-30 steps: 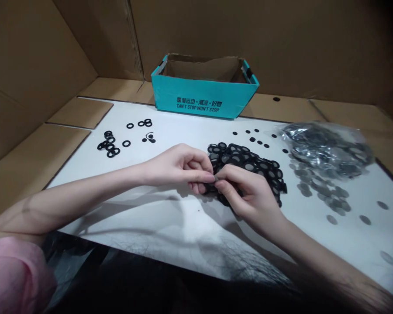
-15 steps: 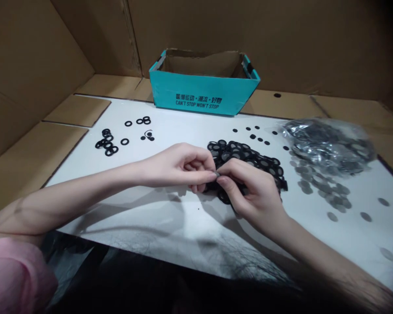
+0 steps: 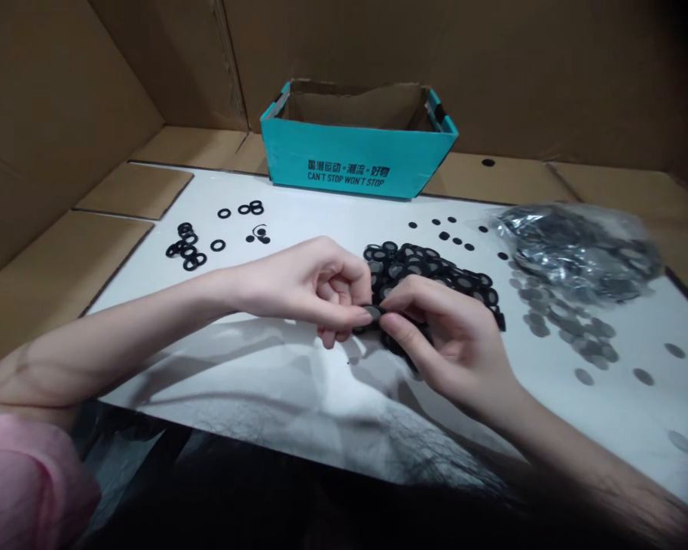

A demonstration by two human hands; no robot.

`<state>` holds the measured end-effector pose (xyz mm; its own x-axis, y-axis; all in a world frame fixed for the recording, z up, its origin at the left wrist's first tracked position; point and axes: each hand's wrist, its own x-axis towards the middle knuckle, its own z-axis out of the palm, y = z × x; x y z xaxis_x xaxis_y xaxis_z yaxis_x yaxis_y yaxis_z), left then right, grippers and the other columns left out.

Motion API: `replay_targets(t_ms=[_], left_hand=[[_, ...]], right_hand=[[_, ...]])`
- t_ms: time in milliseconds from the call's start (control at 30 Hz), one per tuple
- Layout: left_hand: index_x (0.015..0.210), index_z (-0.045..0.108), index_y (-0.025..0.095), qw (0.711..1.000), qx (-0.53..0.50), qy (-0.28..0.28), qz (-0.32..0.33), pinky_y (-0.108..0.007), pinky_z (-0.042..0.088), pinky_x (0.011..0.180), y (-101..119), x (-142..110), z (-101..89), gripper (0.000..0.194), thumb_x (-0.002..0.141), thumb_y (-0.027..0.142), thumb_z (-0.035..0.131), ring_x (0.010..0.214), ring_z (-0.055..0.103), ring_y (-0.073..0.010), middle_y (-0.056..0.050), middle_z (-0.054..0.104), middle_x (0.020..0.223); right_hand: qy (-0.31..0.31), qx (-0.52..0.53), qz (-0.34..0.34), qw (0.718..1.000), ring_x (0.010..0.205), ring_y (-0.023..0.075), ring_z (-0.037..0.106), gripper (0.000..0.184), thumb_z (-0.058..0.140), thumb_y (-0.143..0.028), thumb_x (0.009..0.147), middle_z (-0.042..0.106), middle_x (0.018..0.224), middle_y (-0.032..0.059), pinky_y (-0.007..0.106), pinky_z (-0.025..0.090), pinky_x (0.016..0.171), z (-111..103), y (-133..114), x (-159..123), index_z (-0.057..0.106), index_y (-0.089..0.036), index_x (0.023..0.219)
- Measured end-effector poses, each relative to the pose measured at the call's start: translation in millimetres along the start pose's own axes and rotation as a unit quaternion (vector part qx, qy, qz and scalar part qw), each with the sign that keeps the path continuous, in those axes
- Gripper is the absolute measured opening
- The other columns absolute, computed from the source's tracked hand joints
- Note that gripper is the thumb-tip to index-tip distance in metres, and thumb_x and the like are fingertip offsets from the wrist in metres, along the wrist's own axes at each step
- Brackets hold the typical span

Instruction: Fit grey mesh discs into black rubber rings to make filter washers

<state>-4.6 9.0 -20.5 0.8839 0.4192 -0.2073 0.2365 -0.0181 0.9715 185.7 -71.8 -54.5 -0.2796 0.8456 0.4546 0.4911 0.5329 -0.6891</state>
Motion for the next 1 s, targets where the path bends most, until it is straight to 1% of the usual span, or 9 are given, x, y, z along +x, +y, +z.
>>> replay_targets(t_ms=[100,300,467,533,633,700,867,933,1000], left_hand=[[0.074,0.06,0.011,1.0,-0.013,-0.005,-0.005,-0.013,0.049,0.049,1.2,-0.4,-1.1,0.012,0.08,0.014,0.07,0.049,0.064,-0.0085,0.001,0.066,0.056],[0.074,0.06,0.011,1.0,-0.018,0.017,-0.004,-0.013,0.048,0.047,1.7,-1.5,0.5,0.011,0.08,0.014,0.069,0.047,0.063,-0.0087,0.0,0.065,0.055],[0.074,0.06,0.011,0.999,0.033,-0.011,-0.012,-0.013,0.048,0.048,2.0,-0.8,-0.5,0.011,0.079,0.015,0.068,0.05,0.065,-0.0098,0.0,0.064,0.055],[0.074,0.059,0.011,0.998,0.057,0.005,-0.001,-0.012,0.047,0.048,1.5,-0.7,0.6,0.01,0.079,0.014,0.067,0.05,0.064,-0.0086,0.001,0.062,0.055],[0.076,0.059,0.011,0.993,0.081,0.074,0.045,-0.011,0.045,0.048,0.6,-1.0,5.0,0.01,0.081,0.016,0.066,0.052,0.061,-0.0062,0.002,0.063,0.059],[0.081,0.058,0.012,0.99,0.079,0.101,0.063,-0.012,0.049,0.051,-0.3,-1.4,8.7,0.01,0.085,0.019,0.064,0.056,0.063,-0.0069,0.0,0.065,0.064],[0.084,0.059,0.013,0.99,0.06,0.108,0.065,-0.014,0.054,0.056,-3.1,-1.5,13.9,0.009,0.088,0.02,0.061,0.06,0.067,-0.0088,0.001,0.065,0.065],[0.083,0.059,0.012,0.991,0.054,0.103,0.06,-0.013,0.053,0.055,-3.4,-1.4,13.9,0.009,0.088,0.02,0.061,0.057,0.066,-0.0079,0.002,0.064,0.063],[0.083,0.059,0.012,0.993,0.043,0.09,0.056,-0.013,0.053,0.053,-2.1,-1.7,13.4,0.01,0.088,0.02,0.062,0.055,0.065,-0.0073,0.002,0.064,0.063]], right_hand=[[0.012,-0.012,-0.015,1.0,0.058,0.0107,0.05,0.016,0.054,-0.009,0.086,0.055,0.065,-0.0007,0.025,0.041,0.053,0.1,-1.9,0.2,0.052,-0.02,0.075],[0.015,-0.013,-0.018,1.0,0.057,0.0093,0.048,0.016,0.055,-0.008,0.086,0.053,0.064,-0.0016,0.024,0.04,0.052,1.3,-0.8,-0.1,0.051,-0.02,0.075],[0.02,-0.009,-0.023,0.999,0.059,0.0105,0.049,0.017,0.055,-0.008,0.086,0.054,0.065,-0.0008,0.025,0.04,0.054,4.8,-2.2,-1.2,0.052,-0.02,0.075],[0.024,-0.015,-0.018,0.999,0.059,0.011,0.049,0.017,0.054,-0.008,0.086,0.054,0.065,-0.0007,0.025,0.04,0.054,6.2,-2.4,-1.5,0.052,-0.02,0.075],[0.039,-0.027,-0.004,0.999,0.059,0.0111,0.049,0.017,0.054,-0.009,0.086,0.053,0.065,-0.0007,0.026,0.039,0.053,6.4,-1.4,-1.5,0.051,-0.021,0.075],[0.039,-0.028,0.002,0.999,0.059,0.011,0.049,0.016,0.055,-0.011,0.087,0.053,0.066,-0.0007,0.026,0.038,0.053,4.6,-0.3,-0.7,0.051,-0.021,0.075],[-0.007,-0.017,-0.006,1.0,0.057,0.0104,0.049,0.019,0.051,-0.015,0.091,0.053,0.062,-0.0009,0.025,0.039,0.052,-1.2,1.3,2.3,0.053,-0.021,0.073],[-0.001,-0.011,-0.011,1.0,0.056,0.0104,0.049,0.021,0.051,-0.014,0.091,0.054,0.062,-0.001,0.025,0.039,0.051,-1.1,1.3,2.5,0.054,-0.021,0.071],[0.024,0.0,-0.013,1.0,0.056,0.0106,0.05,0.021,0.052,-0.012,0.09,0.054,0.062,-0.001,0.025,0.039,0.051,0.5,0.6,1.5,0.054,-0.021,0.071]])
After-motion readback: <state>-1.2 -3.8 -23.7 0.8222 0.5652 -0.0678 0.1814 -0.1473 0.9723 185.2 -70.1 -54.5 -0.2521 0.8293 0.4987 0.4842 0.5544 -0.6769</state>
